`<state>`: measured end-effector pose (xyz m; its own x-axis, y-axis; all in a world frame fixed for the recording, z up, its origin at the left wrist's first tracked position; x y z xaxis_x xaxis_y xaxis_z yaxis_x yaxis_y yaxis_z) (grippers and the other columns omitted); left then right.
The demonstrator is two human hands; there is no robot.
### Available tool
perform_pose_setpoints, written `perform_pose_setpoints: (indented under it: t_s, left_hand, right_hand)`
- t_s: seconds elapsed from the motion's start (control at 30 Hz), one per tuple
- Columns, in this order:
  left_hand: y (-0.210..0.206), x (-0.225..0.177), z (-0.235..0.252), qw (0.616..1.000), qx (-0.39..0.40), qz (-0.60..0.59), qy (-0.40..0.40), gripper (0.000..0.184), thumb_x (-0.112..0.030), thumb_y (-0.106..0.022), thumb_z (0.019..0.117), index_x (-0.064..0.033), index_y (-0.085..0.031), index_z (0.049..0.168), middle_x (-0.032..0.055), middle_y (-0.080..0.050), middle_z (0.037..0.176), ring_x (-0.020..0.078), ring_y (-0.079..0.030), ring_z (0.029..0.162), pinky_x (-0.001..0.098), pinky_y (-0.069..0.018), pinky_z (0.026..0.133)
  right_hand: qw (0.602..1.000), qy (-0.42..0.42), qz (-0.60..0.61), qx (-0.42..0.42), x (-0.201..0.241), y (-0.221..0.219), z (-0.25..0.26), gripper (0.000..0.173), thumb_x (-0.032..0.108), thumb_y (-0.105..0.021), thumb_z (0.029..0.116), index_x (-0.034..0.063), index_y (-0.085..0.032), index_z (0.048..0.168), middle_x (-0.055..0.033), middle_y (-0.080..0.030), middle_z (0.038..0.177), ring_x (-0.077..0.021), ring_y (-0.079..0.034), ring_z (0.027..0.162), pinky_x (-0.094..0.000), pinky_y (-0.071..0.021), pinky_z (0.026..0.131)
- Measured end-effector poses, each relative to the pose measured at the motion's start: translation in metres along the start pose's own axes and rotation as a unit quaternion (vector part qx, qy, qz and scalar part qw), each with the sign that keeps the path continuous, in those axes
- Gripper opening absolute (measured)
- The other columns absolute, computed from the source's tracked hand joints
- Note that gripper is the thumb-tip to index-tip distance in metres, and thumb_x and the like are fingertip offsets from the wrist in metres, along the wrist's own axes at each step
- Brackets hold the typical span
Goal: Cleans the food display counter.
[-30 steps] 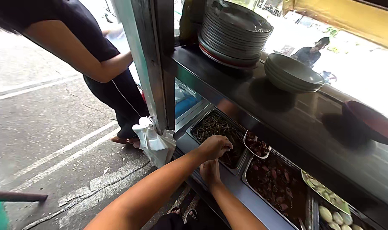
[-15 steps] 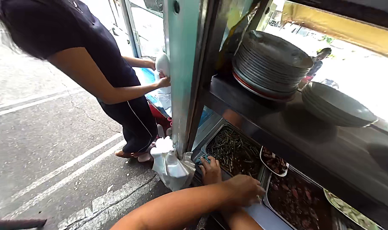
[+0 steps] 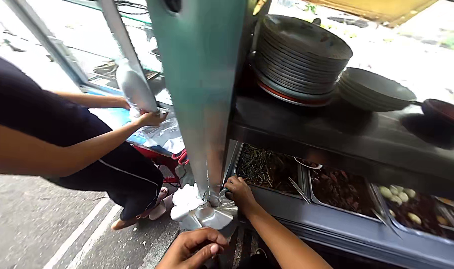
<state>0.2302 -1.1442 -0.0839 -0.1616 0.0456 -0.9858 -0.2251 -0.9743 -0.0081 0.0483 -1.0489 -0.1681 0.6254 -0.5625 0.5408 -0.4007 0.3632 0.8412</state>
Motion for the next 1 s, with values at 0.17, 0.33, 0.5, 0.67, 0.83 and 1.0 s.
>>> perform_pose_setpoints:
  t_s: [0.17,0.33,0.5,0.67,0.83,1.0]
  left_hand:
    - [0.003,-0.008,0.013,0.998,0.059,0.003,-0.029,0.022,-0.015,-0.058,0.1046,-0.0016,-0.072,0.115,0.0104,-0.074,0.113,0.0202,-0.073,0.1,0.038,-0.0615,0.092]
    - [-0.015,-0.013,0.026,0.994,0.081,0.031,-0.065,0.023,-0.016,-0.058,0.1049,-0.0015,-0.073,0.113,0.01,-0.074,0.11,0.0188,-0.073,0.1,0.0362,-0.0613,0.091]
    - [-0.02,-0.019,0.019,0.995,0.049,0.058,-0.067,0.022,-0.014,-0.057,0.1051,-0.0013,-0.073,0.114,0.0106,-0.074,0.113,0.0204,-0.073,0.102,0.0383,-0.0613,0.093]
    - [-0.017,-0.013,0.002,0.999,-0.015,0.044,-0.021,0.021,-0.012,-0.056,0.1049,-0.0016,-0.072,0.115,0.0094,-0.075,0.113,0.0191,-0.073,0.1,0.0374,-0.0613,0.092]
    - [-0.026,-0.016,-0.005,0.998,-0.057,0.036,0.015,0.021,-0.005,-0.053,0.1042,0.0001,-0.07,0.117,0.0089,-0.075,0.113,0.0189,-0.073,0.101,0.0379,-0.0606,0.094]
    - [-0.026,-0.02,-0.018,0.993,-0.095,0.064,0.034,0.021,-0.004,-0.053,0.1037,0.0018,-0.069,0.117,0.008,-0.075,0.113,0.0175,-0.073,0.101,0.0373,-0.0606,0.094]
  right_hand:
    - [0.995,0.038,0.072,0.053,0.01,0.001,-0.011,0.022,0.006,-0.056,0.1,-0.0041,-0.072,0.111,-0.0216,-0.071,0.113,-0.0376,-0.066,0.111,-0.0532,-0.0499,0.101]
    - [0.971,-0.02,0.217,0.099,-0.008,0.016,-0.027,0.03,0.013,-0.05,0.1054,-0.0071,-0.069,0.117,-0.0219,-0.071,0.115,-0.0289,-0.066,0.113,-0.0468,-0.0492,0.104]
    - [0.906,-0.151,0.394,-0.041,-0.074,0.053,-0.084,0.031,0.024,-0.052,0.1052,0.0007,-0.065,0.121,-0.0115,-0.07,0.112,-0.0175,-0.069,0.1,-0.0387,-0.0577,0.091]
    - [0.898,-0.236,0.261,-0.264,-0.139,0.111,-0.161,0.032,0.012,-0.049,0.1044,0.0028,-0.065,0.13,-0.0148,-0.066,0.129,-0.022,-0.066,0.113,-0.0406,-0.0547,0.099]
    - [0.902,-0.344,0.043,-0.258,-0.149,0.115,-0.182,0.036,0.01,-0.05,0.1039,0.0033,-0.061,0.137,-0.021,-0.065,0.132,-0.0363,-0.064,0.122,-0.0531,-0.0496,0.105]
    - [0.921,-0.304,0.002,-0.244,-0.117,0.09,-0.149,0.033,0.011,-0.051,0.1027,0.0012,-0.065,0.131,-0.0261,-0.065,0.125,-0.0409,-0.066,0.115,-0.0526,-0.0533,0.1]
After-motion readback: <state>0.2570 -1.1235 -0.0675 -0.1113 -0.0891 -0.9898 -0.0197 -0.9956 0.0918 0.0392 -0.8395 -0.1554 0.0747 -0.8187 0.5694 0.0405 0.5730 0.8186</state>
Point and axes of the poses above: each hand's wrist, its own z-axis towards the middle knuckle, its own y-axis out of the back of the hand, x = y × z, the point moved 6 cm from there along z, towards the middle knuckle
